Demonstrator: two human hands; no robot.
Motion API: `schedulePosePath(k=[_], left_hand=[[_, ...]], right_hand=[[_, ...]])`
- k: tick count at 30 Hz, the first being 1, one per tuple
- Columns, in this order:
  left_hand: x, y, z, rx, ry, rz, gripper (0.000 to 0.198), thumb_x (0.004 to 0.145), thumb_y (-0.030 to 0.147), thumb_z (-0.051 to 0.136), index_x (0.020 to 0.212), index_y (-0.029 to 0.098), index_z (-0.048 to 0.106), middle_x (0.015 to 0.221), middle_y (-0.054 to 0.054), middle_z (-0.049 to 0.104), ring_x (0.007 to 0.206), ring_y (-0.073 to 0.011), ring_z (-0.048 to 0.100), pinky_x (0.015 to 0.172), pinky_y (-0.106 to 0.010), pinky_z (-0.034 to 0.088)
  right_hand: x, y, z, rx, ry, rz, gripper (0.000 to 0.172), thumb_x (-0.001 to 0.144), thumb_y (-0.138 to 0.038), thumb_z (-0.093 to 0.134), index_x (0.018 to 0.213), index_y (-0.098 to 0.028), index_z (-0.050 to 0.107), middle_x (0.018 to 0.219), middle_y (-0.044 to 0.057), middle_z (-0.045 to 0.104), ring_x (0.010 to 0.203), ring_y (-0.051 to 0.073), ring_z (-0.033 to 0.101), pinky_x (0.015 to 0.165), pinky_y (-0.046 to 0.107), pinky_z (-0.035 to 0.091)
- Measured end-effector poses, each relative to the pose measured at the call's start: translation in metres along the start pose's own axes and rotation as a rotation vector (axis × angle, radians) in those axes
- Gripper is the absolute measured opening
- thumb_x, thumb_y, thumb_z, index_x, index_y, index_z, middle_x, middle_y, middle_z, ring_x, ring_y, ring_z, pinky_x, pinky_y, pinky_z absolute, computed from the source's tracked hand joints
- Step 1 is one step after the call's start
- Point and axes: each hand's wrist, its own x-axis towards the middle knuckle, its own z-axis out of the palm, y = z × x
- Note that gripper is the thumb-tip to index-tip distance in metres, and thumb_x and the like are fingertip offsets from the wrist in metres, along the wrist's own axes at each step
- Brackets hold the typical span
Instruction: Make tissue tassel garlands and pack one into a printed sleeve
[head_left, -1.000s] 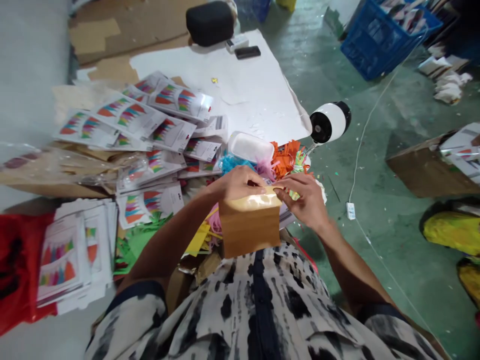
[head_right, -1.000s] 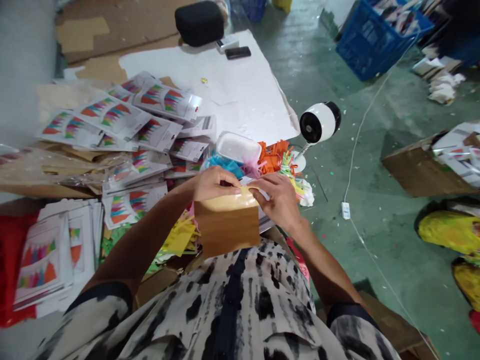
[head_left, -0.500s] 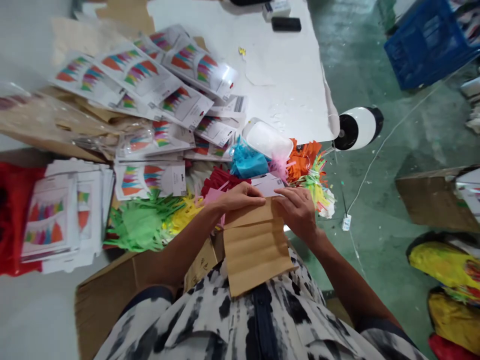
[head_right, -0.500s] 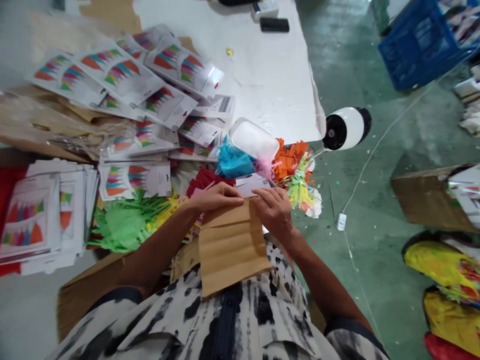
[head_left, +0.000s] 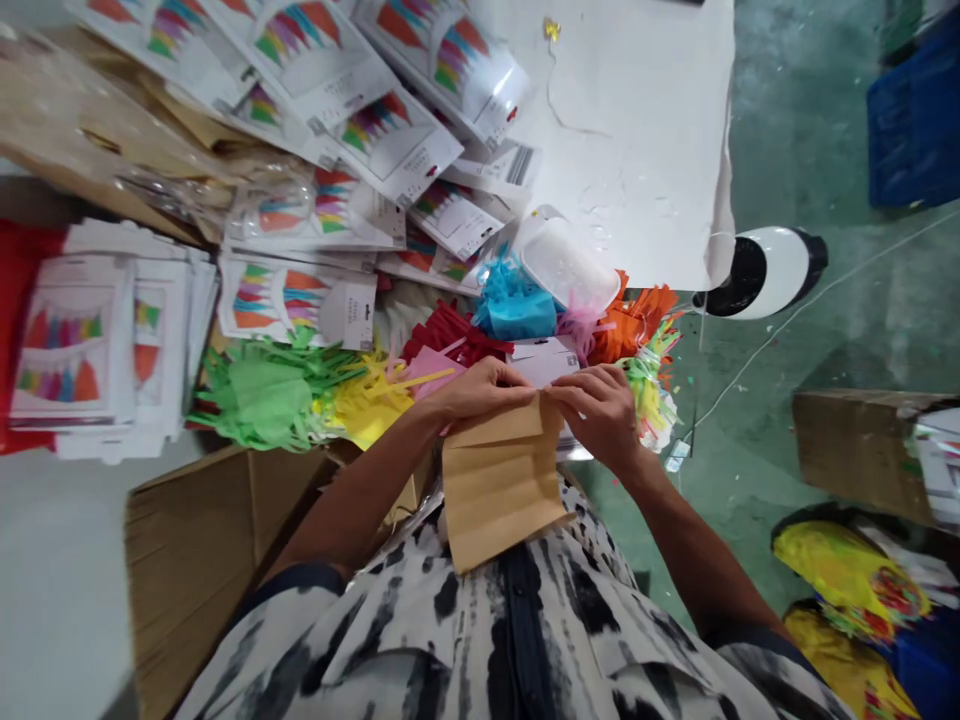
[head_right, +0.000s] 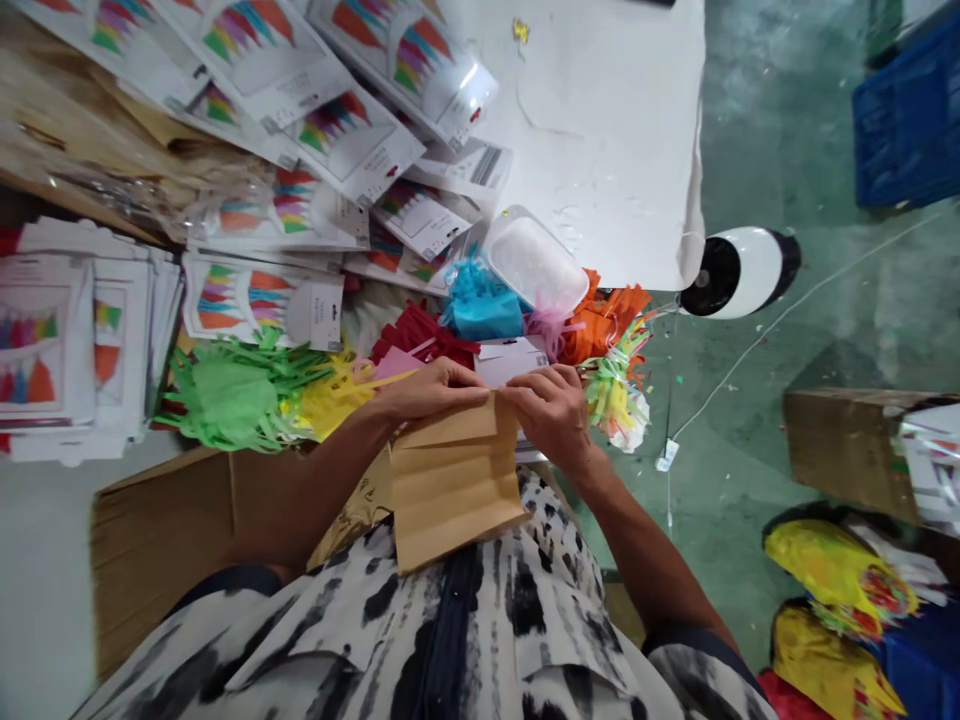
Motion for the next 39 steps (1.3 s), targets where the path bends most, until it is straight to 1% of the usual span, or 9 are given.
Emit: schedulePosePath(k=[6,11,13,16,25,29,32,36,39], left_hand=[[0.004,0.000,0.008,-0.082,0.024,-0.031,0.038,0.086,0.050,0.072,0.086,0.012,0.080,0.077,-0.002,0.071,0.066,-0.0126,0.060,0.060,-0.021,0.042],[0.007,0.005,0.015,-0.088,-0.032,-0.028,0.039,0.087,0.050,0.072,0.085,0.012,0.077,0.076,-0.001,0.068,0.066,-0.0119,0.058,0.058,-0.020,0.041],[0.008,0.009,0.018,-0.077,-0.059,-0.033,0.041,0.088,0.052,0.071,0.081,0.012,0.074,0.072,-0.001,0.065,0.063,-0.0112,0.055,0.056,-0.020,0.039],[0.011,0.014,0.022,-0.111,-0.083,-0.077,0.046,0.088,0.057,0.069,0.074,0.013,0.067,0.066,0.001,0.060,0.057,-0.0097,0.051,0.051,-0.020,0.034],[0.026,0.022,0.031,-0.240,-0.138,-0.220,0.047,0.082,0.057,0.078,0.073,0.012,0.068,0.064,0.000,0.062,0.051,-0.0077,0.050,0.048,-0.019,0.032],[0.034,0.013,0.032,-0.365,-0.152,-0.291,0.054,0.078,0.063,0.081,0.084,0.009,0.077,0.073,-0.008,0.073,0.057,-0.0128,0.061,0.051,-0.021,0.040],[0.038,0.008,0.030,-0.369,-0.231,-0.300,0.048,0.073,0.053,0.088,0.094,0.010,0.081,0.082,-0.010,0.077,0.063,-0.0150,0.067,0.057,-0.022,0.047],[0.042,0.004,0.027,-0.343,-0.338,-0.312,0.041,0.066,0.034,0.093,0.100,0.013,0.082,0.090,-0.008,0.080,0.071,-0.0154,0.070,0.066,-0.023,0.053],[0.044,-0.001,0.030,-0.323,-0.343,-0.336,0.039,0.070,0.036,0.090,0.099,0.012,0.082,0.087,-0.008,0.079,0.068,-0.0146,0.069,0.063,-0.022,0.050]], right_hand=[[-0.008,0.001,0.000,0.001,0.004,0.003,0.016,0.098,-0.017,0.064,0.094,-0.028,0.074,0.097,0.000,0.081,0.090,0.020,0.071,0.096,0.042,0.045],[-0.018,0.007,-0.003,0.079,0.020,0.131,0.018,0.101,-0.025,0.065,0.116,-0.026,0.074,0.110,0.006,0.078,0.103,0.023,0.069,0.094,0.042,0.048],[-0.021,0.008,-0.005,0.089,-0.011,0.123,0.015,0.100,-0.026,0.066,0.110,-0.028,0.077,0.104,0.004,0.079,0.098,0.022,0.069,0.092,0.041,0.047],[-0.027,0.008,-0.008,0.062,0.036,0.128,0.011,0.099,-0.024,0.068,0.097,-0.029,0.078,0.092,0.001,0.079,0.090,0.020,0.068,0.091,0.041,0.046],[-0.044,0.004,-0.014,0.024,0.150,0.153,0.012,0.095,-0.020,0.070,0.093,-0.031,0.076,0.092,-0.001,0.080,0.088,0.021,0.069,0.096,0.044,0.048],[-0.052,0.002,-0.017,0.149,0.174,0.290,0.009,0.096,-0.024,0.070,0.093,-0.030,0.076,0.091,0.000,0.079,0.088,0.022,0.071,0.100,0.047,0.051],[-0.057,0.002,-0.019,0.354,0.189,0.460,0.005,0.095,-0.030,0.072,0.097,-0.028,0.077,0.090,0.001,0.078,0.087,0.021,0.071,0.092,0.043,0.056],[-0.062,0.008,-0.022,0.641,0.059,0.669,0.018,0.094,-0.039,0.074,0.103,-0.025,0.079,0.095,0.003,0.079,0.086,0.019,0.073,0.078,0.033,0.059],[-0.065,0.012,-0.025,0.709,-0.071,0.682,0.024,0.092,-0.043,0.075,0.106,-0.024,0.081,0.099,0.005,0.080,0.088,0.019,0.074,0.076,0.032,0.059]])
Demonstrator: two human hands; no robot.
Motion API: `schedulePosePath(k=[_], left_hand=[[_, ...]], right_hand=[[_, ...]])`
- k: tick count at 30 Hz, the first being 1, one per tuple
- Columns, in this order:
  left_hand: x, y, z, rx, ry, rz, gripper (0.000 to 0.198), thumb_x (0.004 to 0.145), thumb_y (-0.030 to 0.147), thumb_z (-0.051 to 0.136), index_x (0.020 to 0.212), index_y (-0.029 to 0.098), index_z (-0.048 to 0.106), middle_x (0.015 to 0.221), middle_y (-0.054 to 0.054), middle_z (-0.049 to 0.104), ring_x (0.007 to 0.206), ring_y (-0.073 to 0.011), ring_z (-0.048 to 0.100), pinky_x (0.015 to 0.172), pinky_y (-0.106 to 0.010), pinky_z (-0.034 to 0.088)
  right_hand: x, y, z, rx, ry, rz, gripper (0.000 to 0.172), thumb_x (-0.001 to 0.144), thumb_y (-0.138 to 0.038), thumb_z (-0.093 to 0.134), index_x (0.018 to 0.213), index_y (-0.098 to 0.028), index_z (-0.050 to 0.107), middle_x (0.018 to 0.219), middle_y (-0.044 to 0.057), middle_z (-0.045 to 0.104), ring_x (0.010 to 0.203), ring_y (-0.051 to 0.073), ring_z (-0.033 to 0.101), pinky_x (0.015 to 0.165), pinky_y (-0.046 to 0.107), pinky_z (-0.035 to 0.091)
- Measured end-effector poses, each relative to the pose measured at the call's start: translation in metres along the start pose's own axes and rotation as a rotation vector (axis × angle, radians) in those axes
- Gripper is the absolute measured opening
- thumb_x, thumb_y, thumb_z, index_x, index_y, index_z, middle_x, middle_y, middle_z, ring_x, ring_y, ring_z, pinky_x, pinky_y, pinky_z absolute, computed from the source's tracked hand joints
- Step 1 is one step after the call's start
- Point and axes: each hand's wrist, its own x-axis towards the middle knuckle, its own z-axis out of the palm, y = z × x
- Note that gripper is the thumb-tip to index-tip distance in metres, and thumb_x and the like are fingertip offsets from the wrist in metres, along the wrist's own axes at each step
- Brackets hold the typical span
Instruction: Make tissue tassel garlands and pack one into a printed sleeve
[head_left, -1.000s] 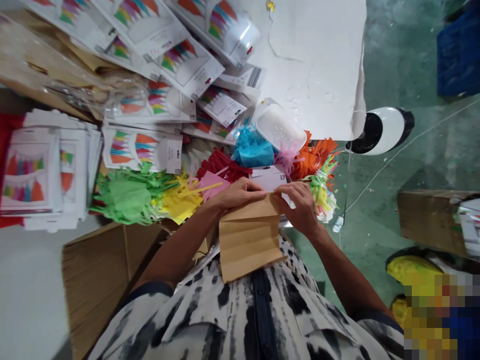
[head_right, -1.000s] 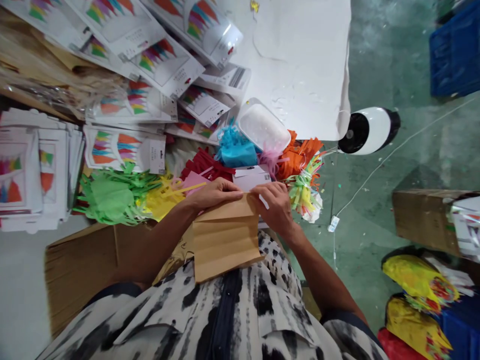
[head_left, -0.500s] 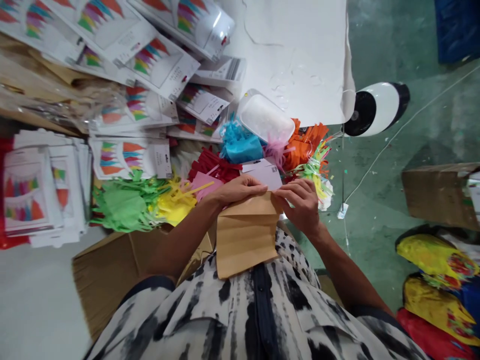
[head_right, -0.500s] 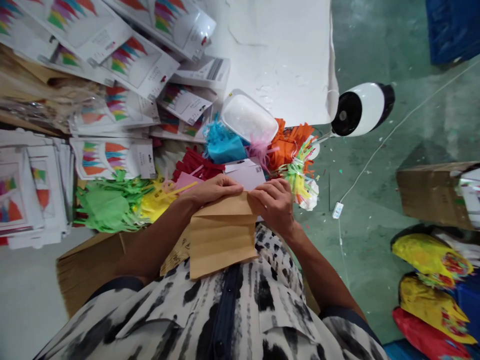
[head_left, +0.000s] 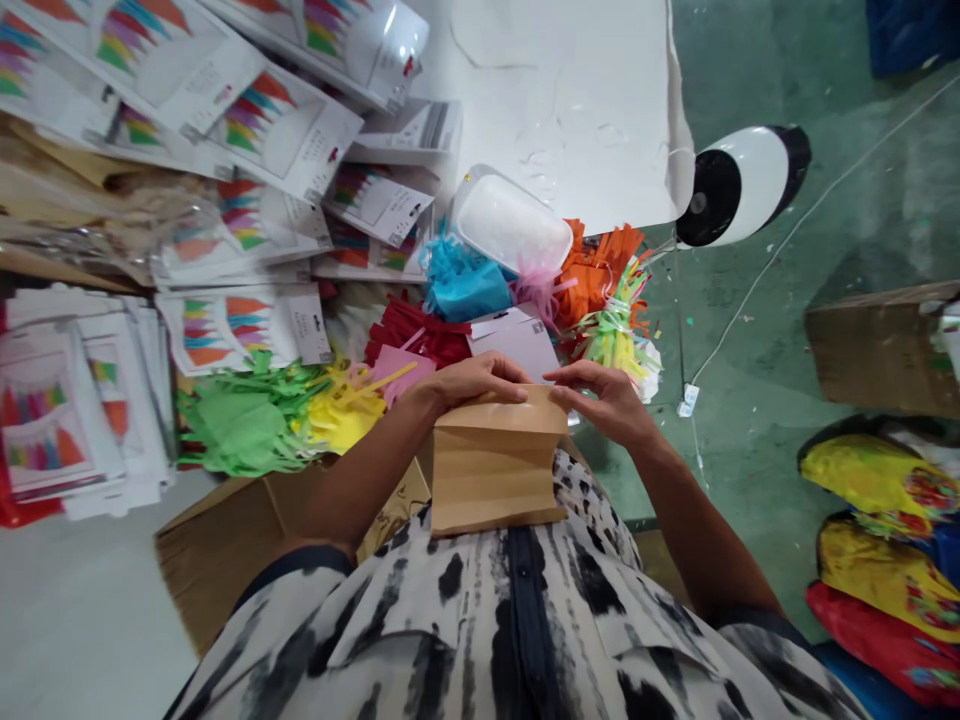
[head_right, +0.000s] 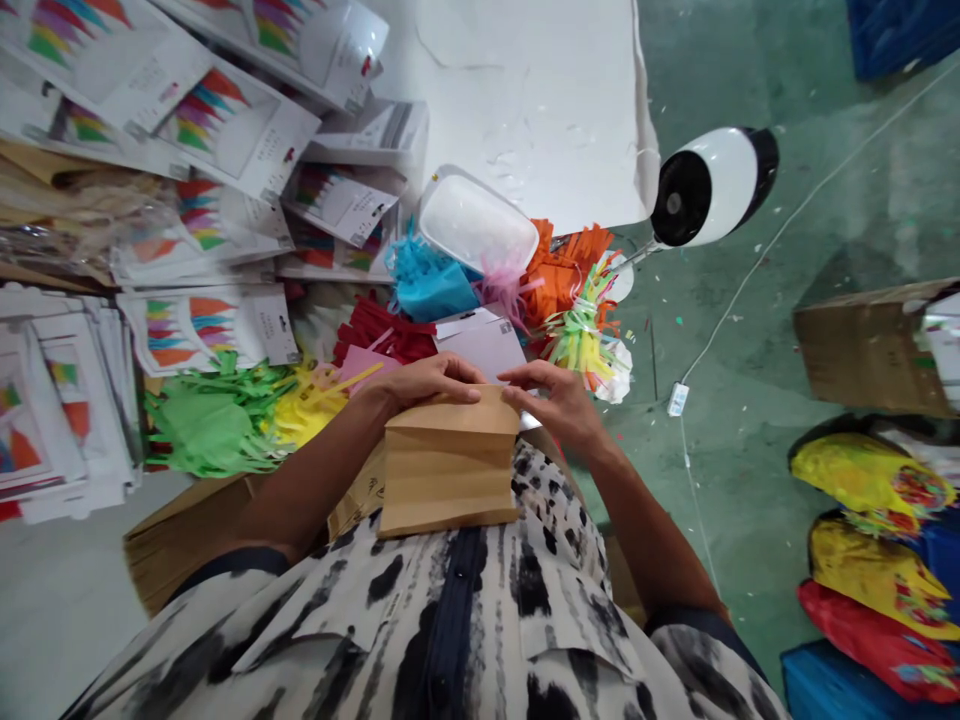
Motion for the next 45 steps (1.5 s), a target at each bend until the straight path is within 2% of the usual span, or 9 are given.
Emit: schedulePosePath(k=[3,7,13,18,23,29,34,39,45], left_hand=[[0.005,-0.006,0.003,0.032,0.038,0.002,0.041,0.076,0.045,0.086,0.096,0.011,0.080,0.079,-0.007,0.076,0.061,-0.0131,0.064,0.056,-0.021,0.045],[0.013,-0.006,0.014,0.034,0.086,0.026,0.040,0.078,0.050,0.083,0.086,0.011,0.078,0.070,-0.004,0.071,0.055,-0.0117,0.060,0.052,-0.021,0.040],[0.029,0.023,0.051,0.096,0.073,0.094,0.034,0.078,0.046,0.080,0.078,0.012,0.075,0.067,-0.002,0.067,0.056,-0.0111,0.057,0.055,-0.023,0.039],[0.044,0.058,0.085,0.542,0.021,0.238,0.034,0.088,0.043,0.069,0.074,0.013,0.074,0.065,0.001,0.060,0.059,-0.0099,0.049,0.054,-0.023,0.031],[0.065,0.081,0.113,0.819,-0.145,0.338,0.032,0.091,0.041,0.063,0.079,0.014,0.076,0.072,0.000,0.063,0.068,-0.0126,0.052,0.059,-0.024,0.034],[0.083,0.091,0.138,0.860,-0.250,0.297,0.037,0.090,0.045,0.064,0.069,0.014,0.068,0.065,0.002,0.054,0.062,-0.0101,0.044,0.056,-0.023,0.030],[0.078,0.096,0.149,0.784,-0.213,0.231,0.034,0.088,0.045,0.067,0.076,0.014,0.072,0.068,0.002,0.057,0.060,-0.0093,0.045,0.055,-0.022,0.032],[0.071,0.098,0.151,0.771,-0.191,0.233,0.035,0.088,0.047,0.068,0.079,0.014,0.075,0.069,0.000,0.063,0.059,-0.0103,0.051,0.054,-0.022,0.035],[0.072,0.095,0.147,0.807,-0.179,0.354,0.034,0.090,0.047,0.070,0.092,0.015,0.081,0.086,-0.004,0.074,0.072,-0.0147,0.061,0.062,-0.023,0.043]], right_hand=[[-0.004,0.000,0.001,-0.072,0.018,-0.035,0.017,0.091,-0.039,0.077,0.097,-0.024,0.081,0.090,0.003,0.079,0.083,0.019,0.073,0.075,0.032,0.058],[-0.015,-0.001,0.005,-0.378,0.252,-0.214,0.008,0.095,-0.029,0.073,0.089,-0.026,0.079,0.088,0.002,0.077,0.084,0.020,0.070,0.080,0.037,0.053],[-0.041,0.006,-0.009,-0.644,0.434,-0.403,0.015,0.096,-0.021,0.069,0.092,-0.032,0.078,0.092,0.000,0.080,0.085,0.018,0.070,0.097,0.043,0.048],[-0.072,0.000,-0.037,-0.340,0.536,-0.242,0.018,0.096,-0.027,0.072,0.113,-0.033,0.077,0.106,0.001,0.080,0.101,0.021,0.072,0.096,0.042,0.055],[-0.105,-0.006,-0.055,-0.395,0.613,-0.256,0.020,0.094,-0.024,0.073,0.111,-0.035,0.079,0.101,0.000,0.078,0.099,0.021,0.071,0.102,0.046,0.052],[-0.130,-0.003,-0.057,-0.473,0.799,-0.343,0.020,0.093,-0.018,0.071,0.105,-0.032,0.078,0.096,-0.001,0.076,0.090,0.019,0.071,0.111,0.052,0.047],[-0.135,-0.003,-0.055,-0.202,0.855,-0.334,0.015,0.090,-0.020,0.077,0.098,-0.033,0.078,0.097,-0.001,0.075,0.095,0.019,0.070,0.113,0.051,0.047],[-0.135,-0.007,-0.056,0.258,0.769,-0.165,0.038,0.086,-0.029,0.084,0.122,-0.033,0.074,0.108,0.002,0.073,0.101,0.019,0.068,0.096,0.038,0.058],[-0.132,-0.013,-0.056,0.472,0.764,-0.035,0.026,0.080,-0.036,0.089,0.104,-0.030,0.081,0.087,0.000,0.075,0.079,0.015,0.068,0.077,0.032,0.060]])
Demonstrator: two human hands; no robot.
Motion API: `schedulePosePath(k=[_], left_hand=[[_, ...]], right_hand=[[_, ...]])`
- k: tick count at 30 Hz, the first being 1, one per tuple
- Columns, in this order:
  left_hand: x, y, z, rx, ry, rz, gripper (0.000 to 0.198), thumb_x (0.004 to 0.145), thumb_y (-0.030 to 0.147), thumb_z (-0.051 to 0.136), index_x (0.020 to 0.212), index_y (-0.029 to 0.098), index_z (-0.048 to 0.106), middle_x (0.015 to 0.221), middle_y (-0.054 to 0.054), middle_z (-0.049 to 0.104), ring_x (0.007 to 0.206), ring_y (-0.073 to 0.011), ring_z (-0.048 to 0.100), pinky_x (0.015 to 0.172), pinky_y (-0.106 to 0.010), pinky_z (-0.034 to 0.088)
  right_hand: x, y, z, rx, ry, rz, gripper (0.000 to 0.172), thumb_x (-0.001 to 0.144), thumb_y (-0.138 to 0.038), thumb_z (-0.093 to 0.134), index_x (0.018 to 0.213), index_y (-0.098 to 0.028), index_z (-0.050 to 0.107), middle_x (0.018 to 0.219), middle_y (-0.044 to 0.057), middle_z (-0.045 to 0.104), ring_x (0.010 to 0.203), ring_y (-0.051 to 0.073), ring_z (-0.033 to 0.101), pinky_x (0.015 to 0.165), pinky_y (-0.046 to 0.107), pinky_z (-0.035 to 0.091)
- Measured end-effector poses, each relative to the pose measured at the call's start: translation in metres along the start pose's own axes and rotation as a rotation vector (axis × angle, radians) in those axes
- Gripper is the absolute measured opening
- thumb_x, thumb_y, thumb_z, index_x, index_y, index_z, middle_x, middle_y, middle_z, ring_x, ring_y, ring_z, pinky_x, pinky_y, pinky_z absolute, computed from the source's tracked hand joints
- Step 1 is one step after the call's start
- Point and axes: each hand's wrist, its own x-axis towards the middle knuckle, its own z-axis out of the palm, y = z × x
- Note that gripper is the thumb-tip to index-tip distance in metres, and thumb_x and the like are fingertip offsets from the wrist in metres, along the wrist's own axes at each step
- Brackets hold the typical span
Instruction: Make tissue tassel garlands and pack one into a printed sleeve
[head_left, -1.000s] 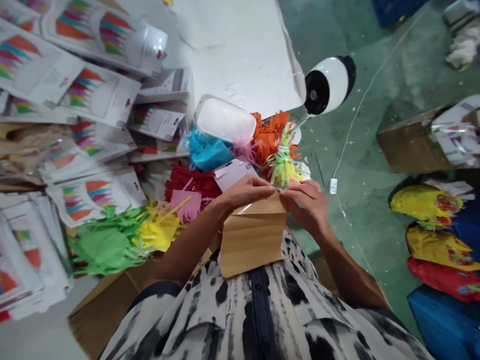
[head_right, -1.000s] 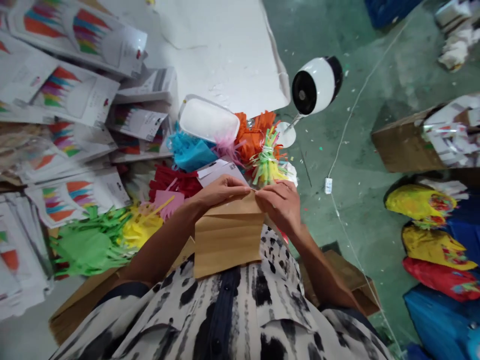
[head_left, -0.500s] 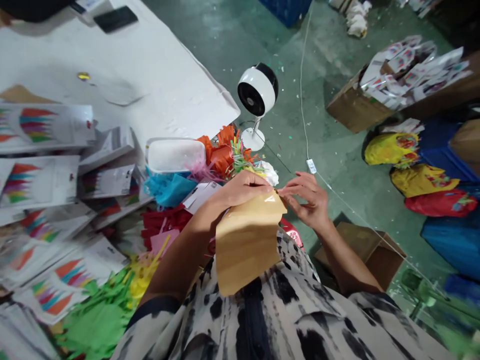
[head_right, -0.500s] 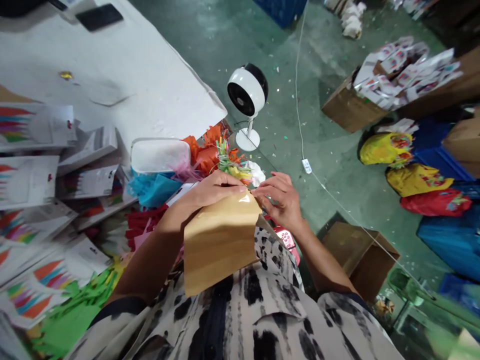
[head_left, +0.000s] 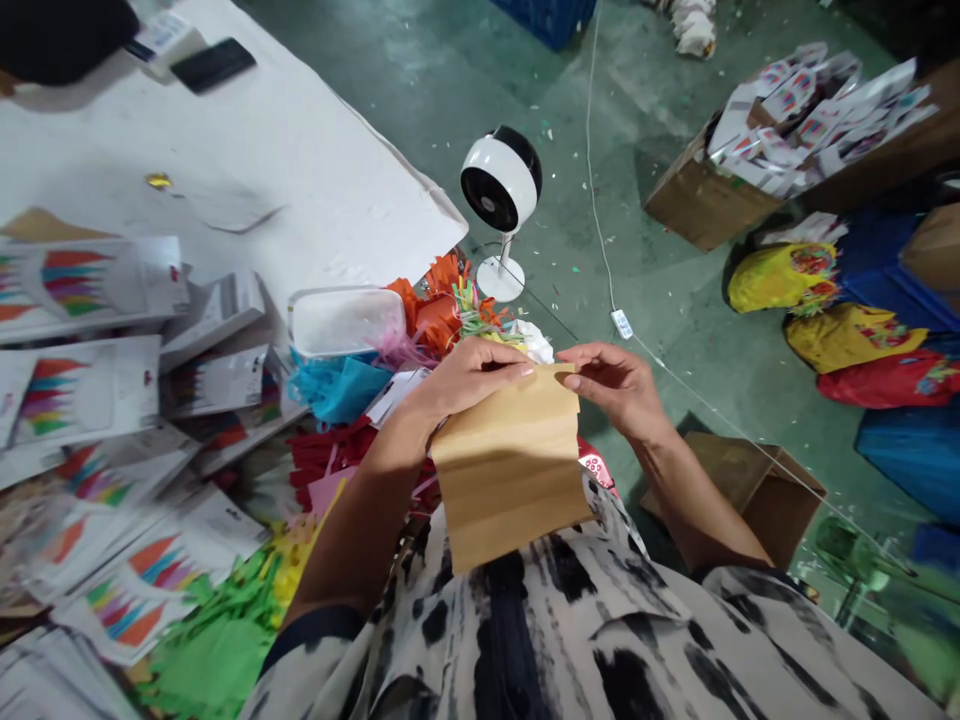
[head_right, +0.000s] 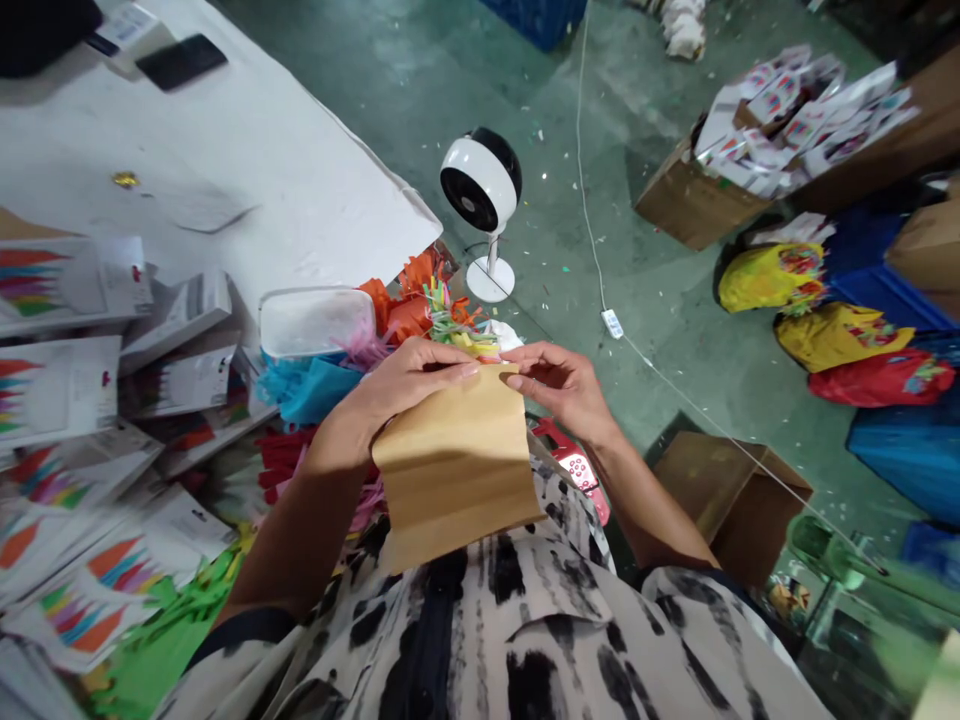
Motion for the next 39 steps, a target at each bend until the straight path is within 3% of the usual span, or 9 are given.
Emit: schedulePosePath(k=[6,11,17,21,26,29,32,35,39], left_hand=[[0.004,-0.009,-0.017,0.068,0.038,0.028,0.043,0.092,0.055,0.067,0.100,0.016,0.082,0.090,-0.003,0.075,0.078,-0.0168,0.066,0.063,-0.022,0.044],[0.002,-0.016,-0.024,-0.108,0.159,-0.029,0.044,0.076,0.052,0.084,0.102,0.017,0.083,0.094,-0.006,0.079,0.080,-0.0183,0.070,0.066,-0.023,0.050],[0.016,-0.019,-0.014,-0.202,0.479,0.059,0.035,0.068,0.046,0.090,0.086,0.017,0.083,0.079,-0.003,0.075,0.067,-0.0141,0.066,0.060,-0.022,0.049],[0.022,-0.017,-0.010,-0.216,0.529,0.091,0.033,0.069,0.043,0.090,0.088,0.017,0.083,0.079,-0.003,0.076,0.068,-0.0141,0.066,0.063,-0.023,0.050],[0.026,-0.018,-0.003,-0.192,0.526,0.065,0.037,0.071,0.043,0.089,0.097,0.017,0.083,0.086,-0.005,0.078,0.075,-0.0182,0.070,0.068,-0.027,0.054],[0.027,-0.016,0.000,-0.052,0.600,0.134,0.041,0.080,0.043,0.082,0.114,0.019,0.079,0.099,-0.007,0.079,0.086,-0.0211,0.073,0.078,-0.032,0.058],[0.023,-0.006,0.003,0.343,0.749,0.295,0.040,0.089,0.040,0.074,0.123,0.021,0.076,0.122,-0.011,0.074,0.114,-0.0260,0.068,0.101,-0.040,0.055],[0.017,0.009,0.013,0.680,0.645,0.404,0.037,0.095,0.037,0.070,0.129,0.024,0.074,0.135,-0.010,0.069,0.131,-0.0267,0.059,0.118,-0.042,0.042],[0.017,0.016,0.029,0.596,0.305,0.311,0.029,0.100,0.036,0.064,0.122,0.024,0.077,0.122,-0.006,0.078,0.114,-0.0236,0.070,0.105,-0.037,0.051]], right_hand=[[0.004,0.003,-0.003,-0.011,0.275,-0.037,0.024,0.078,-0.038,0.090,0.100,-0.029,0.082,0.084,0.000,0.077,0.073,0.015,0.067,0.070,0.031,0.059],[0.011,0.008,-0.015,0.056,0.474,-0.066,0.028,0.074,-0.043,0.091,0.098,-0.030,0.082,0.085,0.001,0.078,0.075,0.016,0.069,0.074,0.035,0.060],[0.012,0.010,-0.021,0.209,0.422,-0.038,0.028,0.082,-0.052,0.084,0.102,-0.033,0.083,0.091,0.001,0.078,0.081,0.017,0.070,0.080,0.035,0.059],[0.010,0.009,-0.021,0.250,0.402,-0.075,0.029,0.087,-0.052,0.079,0.109,-0.033,0.083,0.091,0.001,0.076,0.088,0.016,0.069,0.086,0.032,0.057],[0.010,0.009,-0.022,0.274,0.441,-0.039,0.034,0.075,-0.041,0.091,0.106,-0.031,0.083,0.080,-0.003,0.073,0.069,0.011,0.061,0.072,0.028,0.054],[0.009,0.012,-0.022,0.286,0.466,-0.047,0.035,0.074,-0.040,0.091,0.105,-0.029,0.082,0.075,-0.003,0.073,0.064,0.011,0.060,0.070,0.028,0.054],[0.007,0.016,-0.021,0.198,0.455,-0.096,0.034,0.079,-0.041,0.087,0.109,-0.027,0.081,0.073,-0.004,0.072,0.065,0.011,0.061,0.073,0.029,0.055],[0.003,0.017,-0.017,0.087,0.400,-0.125,0.034,0.083,-0.044,0.085,0.111,-0.026,0.080,0.078,-0.002,0.074,0.068,0.013,0.064,0.073,0.029,0.055],[-0.001,0.012,-0.007,0.010,0.277,-0.143,0.030,0.090,-0.045,0.078,0.113,-0.026,0.079,0.082,-0.001,0.074,0.069,0.013,0.066,0.072,0.030,0.056]])
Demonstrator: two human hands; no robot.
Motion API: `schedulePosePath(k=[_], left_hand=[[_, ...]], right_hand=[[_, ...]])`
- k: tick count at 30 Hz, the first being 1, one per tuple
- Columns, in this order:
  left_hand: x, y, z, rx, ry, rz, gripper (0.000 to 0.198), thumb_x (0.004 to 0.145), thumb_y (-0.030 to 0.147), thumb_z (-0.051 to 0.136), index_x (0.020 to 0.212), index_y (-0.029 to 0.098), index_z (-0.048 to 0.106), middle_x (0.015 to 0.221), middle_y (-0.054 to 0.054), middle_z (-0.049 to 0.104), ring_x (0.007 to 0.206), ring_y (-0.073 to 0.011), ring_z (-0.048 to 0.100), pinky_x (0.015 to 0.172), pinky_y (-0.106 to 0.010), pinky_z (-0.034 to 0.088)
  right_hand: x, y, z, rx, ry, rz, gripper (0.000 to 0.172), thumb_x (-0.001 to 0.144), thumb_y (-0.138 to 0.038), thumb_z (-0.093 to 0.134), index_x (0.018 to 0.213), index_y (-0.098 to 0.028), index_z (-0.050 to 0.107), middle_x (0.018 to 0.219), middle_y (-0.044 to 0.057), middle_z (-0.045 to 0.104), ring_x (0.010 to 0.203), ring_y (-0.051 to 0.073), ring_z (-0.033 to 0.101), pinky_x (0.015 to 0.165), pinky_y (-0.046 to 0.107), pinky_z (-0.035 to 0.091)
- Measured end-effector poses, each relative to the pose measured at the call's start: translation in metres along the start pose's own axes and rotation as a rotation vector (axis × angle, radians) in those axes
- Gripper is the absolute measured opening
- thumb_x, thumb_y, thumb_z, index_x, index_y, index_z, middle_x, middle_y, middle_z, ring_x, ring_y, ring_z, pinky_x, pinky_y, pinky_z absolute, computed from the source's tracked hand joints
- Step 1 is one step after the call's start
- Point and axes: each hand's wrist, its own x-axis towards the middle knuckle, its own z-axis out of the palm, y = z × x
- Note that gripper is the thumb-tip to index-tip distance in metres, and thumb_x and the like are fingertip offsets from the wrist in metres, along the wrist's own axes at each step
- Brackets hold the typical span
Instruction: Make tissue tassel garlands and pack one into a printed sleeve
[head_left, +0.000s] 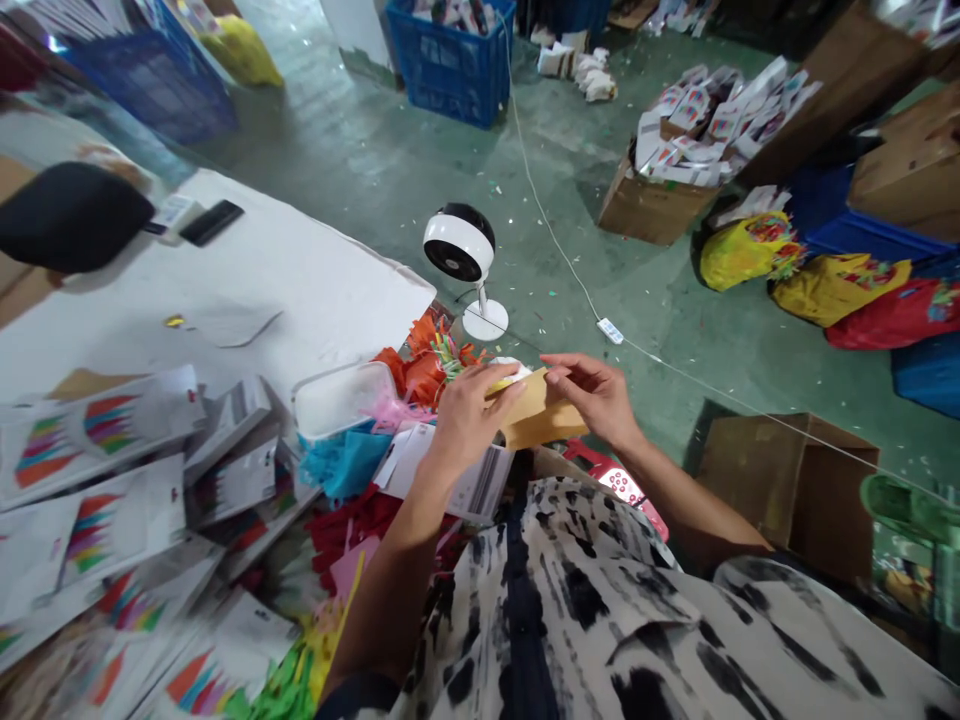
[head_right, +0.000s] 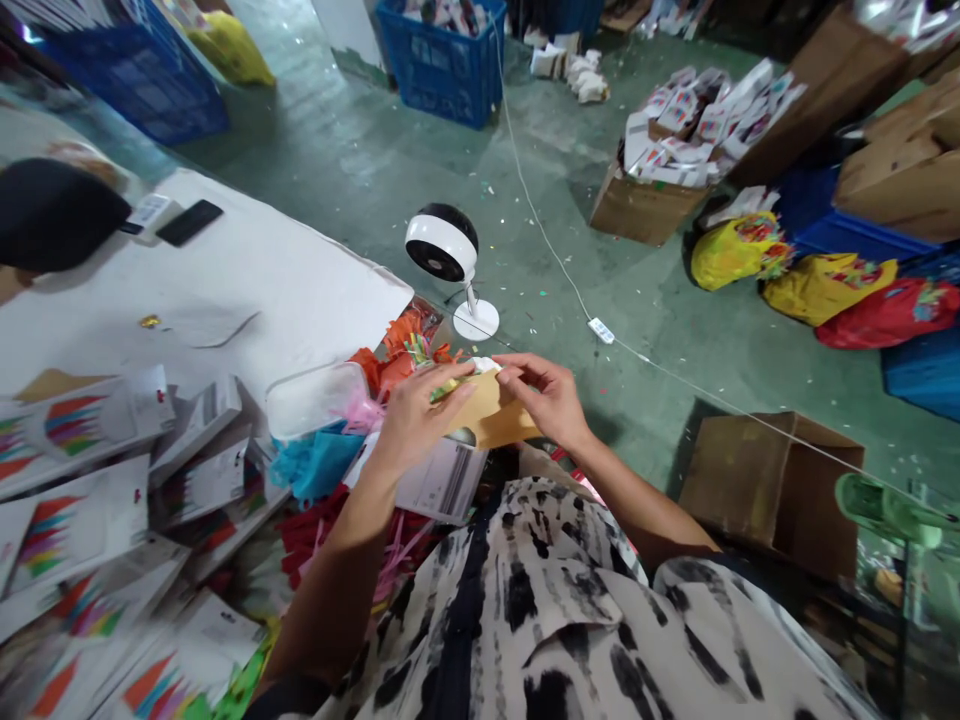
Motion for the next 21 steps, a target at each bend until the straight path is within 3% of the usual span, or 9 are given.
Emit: schedulePosePath(k=[3,9,14,17,21], left_hand=[[-0.002,-0.002,0.010,-0.172,-0.051,-0.101,0.025,0.099,0.038,0.063,0.107,0.022,0.081,0.110,-0.005,0.082,0.099,-0.0213,0.075,0.092,-0.032,0.055],[-0.010,-0.005,0.015,-0.299,0.011,-0.203,0.018,0.091,0.034,0.073,0.097,0.021,0.084,0.102,-0.004,0.083,0.092,-0.0213,0.076,0.086,-0.031,0.056],[-0.016,-0.002,0.016,-0.255,0.009,-0.237,0.015,0.089,0.032,0.073,0.092,0.022,0.085,0.095,-0.003,0.084,0.085,-0.0204,0.076,0.080,-0.030,0.057],[-0.017,-0.003,0.016,-0.272,0.006,-0.246,0.014,0.086,0.032,0.075,0.091,0.022,0.084,0.095,-0.003,0.083,0.085,-0.0211,0.076,0.079,-0.030,0.058],[-0.017,-0.005,0.011,-0.286,-0.050,-0.224,0.018,0.086,0.034,0.075,0.094,0.020,0.084,0.096,-0.004,0.083,0.087,-0.0219,0.076,0.081,-0.030,0.058]], right_hand=[[-0.003,-0.005,0.005,-0.093,-0.097,-0.028,0.031,0.093,-0.045,0.075,0.118,-0.027,0.078,0.088,0.001,0.074,0.077,0.015,0.068,0.075,0.030,0.057],[-0.005,-0.009,0.005,-0.189,-0.190,-0.067,0.033,0.094,-0.043,0.074,0.125,-0.029,0.077,0.097,0.002,0.075,0.077,0.014,0.068,0.074,0.029,0.056],[-0.002,-0.009,0.001,-0.210,-0.260,-0.111,0.020,0.095,-0.041,0.074,0.105,-0.027,0.083,0.093,0.003,0.076,0.084,0.016,0.069,0.075,0.029,0.055],[0.000,-0.007,0.000,-0.158,-0.287,-0.079,0.021,0.092,-0.043,0.076,0.104,-0.026,0.083,0.098,0.004,0.078,0.089,0.017,0.069,0.079,0.030,0.056],[0.000,-0.004,0.002,-0.074,-0.292,-0.003,0.025,0.089,-0.046,0.079,0.101,-0.024,0.082,0.093,0.003,0.078,0.081,0.017,0.069,0.074,0.030,0.055]])
